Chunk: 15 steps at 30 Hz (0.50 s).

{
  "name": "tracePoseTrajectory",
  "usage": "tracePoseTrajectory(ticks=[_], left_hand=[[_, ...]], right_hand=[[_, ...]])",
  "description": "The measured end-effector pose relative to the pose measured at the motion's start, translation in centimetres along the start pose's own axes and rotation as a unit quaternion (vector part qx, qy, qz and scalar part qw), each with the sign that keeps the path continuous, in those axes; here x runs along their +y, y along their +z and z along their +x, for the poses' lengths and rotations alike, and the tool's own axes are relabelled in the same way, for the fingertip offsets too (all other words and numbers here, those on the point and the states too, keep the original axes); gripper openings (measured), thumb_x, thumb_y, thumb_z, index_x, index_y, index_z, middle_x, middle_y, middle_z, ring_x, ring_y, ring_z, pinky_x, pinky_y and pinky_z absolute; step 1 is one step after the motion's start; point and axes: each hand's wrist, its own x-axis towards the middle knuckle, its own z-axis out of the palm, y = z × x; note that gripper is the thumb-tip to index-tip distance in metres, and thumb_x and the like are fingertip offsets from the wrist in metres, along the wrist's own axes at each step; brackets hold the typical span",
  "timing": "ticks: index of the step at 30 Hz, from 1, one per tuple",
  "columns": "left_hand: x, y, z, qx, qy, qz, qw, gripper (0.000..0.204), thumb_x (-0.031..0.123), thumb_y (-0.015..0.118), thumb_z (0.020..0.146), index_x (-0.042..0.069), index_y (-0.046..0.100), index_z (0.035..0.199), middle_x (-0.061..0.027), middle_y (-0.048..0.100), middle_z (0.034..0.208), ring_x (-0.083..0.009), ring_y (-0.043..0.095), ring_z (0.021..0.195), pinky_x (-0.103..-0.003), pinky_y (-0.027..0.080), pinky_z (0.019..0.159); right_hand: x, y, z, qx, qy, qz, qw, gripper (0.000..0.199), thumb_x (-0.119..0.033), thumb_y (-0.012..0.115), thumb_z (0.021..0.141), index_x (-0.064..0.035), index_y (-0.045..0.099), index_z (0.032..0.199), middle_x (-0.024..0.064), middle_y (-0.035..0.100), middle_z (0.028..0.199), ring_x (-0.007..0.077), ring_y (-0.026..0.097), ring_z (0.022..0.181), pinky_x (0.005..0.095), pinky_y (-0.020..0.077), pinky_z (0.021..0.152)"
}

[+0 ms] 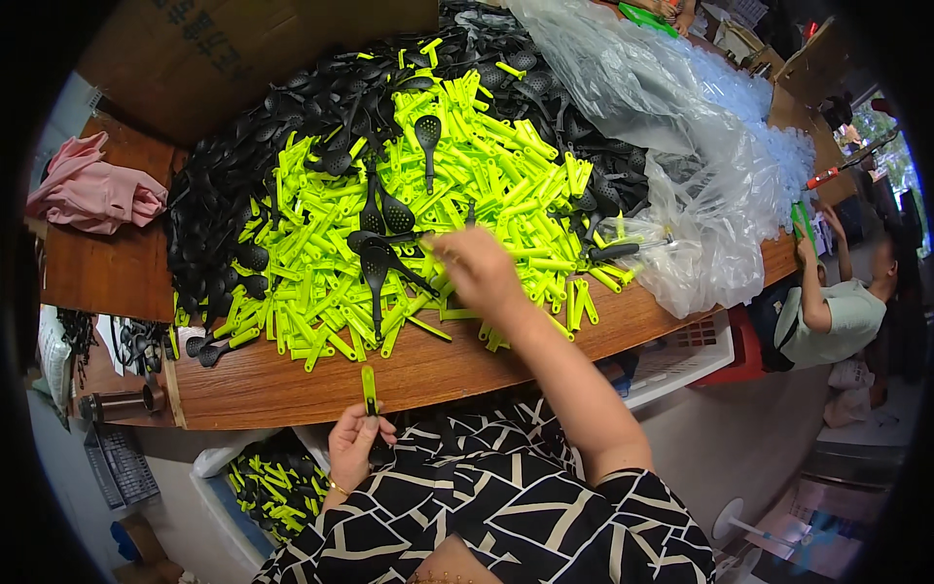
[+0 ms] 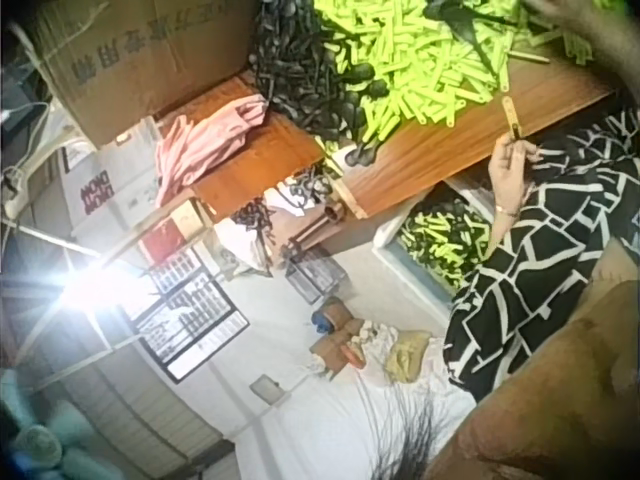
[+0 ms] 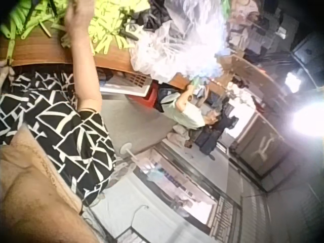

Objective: The person assembles kitchen utensils by inserting black slotted spoon heads into neon green plastic handles. They pick up a spoon head and a handle, fit them together, and place the completed utensil into a white bin below the table. The process is repeated continuously throughout the video.

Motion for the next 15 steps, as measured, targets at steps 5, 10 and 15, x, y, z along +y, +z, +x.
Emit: tracePoseTrajectory(ticks=[5,10,15], left_hand=[[2.0,1.8,3.2,0.027,0.012,-0.005,1.0,0.029,0.012,0.061,0.108,-0.003,0.06,0.133,-0.0097,0.072,0.096,-0.0149,0.07,0.081,-0.028,0.057,0.08],[2.0,2.1,5.3,0.025,0.004,0.001,1.0,0.026,0.015,0.062,0.108,-0.001,0.062,0.129,-0.0053,0.068,0.086,-0.0107,0.066,0.071,-0.025,0.055,0.069],[2.2,2.1,5.7,0.014,-0.003,-0.013,1.0,0.025,0.016,0.063,0.108,0.0,0.064,0.126,-0.0033,0.068,0.087,-0.0069,0.063,0.07,-0.022,0.052,0.067]], right_hand=[[6.6,-1.3,6.3,0.047,-0.041,-0.223,0.973,0.018,-0.012,0.076,0.088,-0.0104,0.075,0.105,0.0097,0.074,0.103,0.0319,0.067,0.099,0.0435,0.0501,0.09],[8.5,-2.2,5.3,0.052,0.014,-0.255,0.965,0.015,-0.014,0.077,0.086,-0.0128,0.074,0.101,0.0037,0.075,0.098,0.027,0.068,0.098,0.0416,0.0477,0.086],[6.5,-4.2,2.0,0.091,0.133,-0.105,0.981,0.026,-0.011,0.073,0.092,-0.0091,0.072,0.117,0.0035,0.073,0.097,0.0179,0.067,0.094,0.0343,0.0487,0.088]])
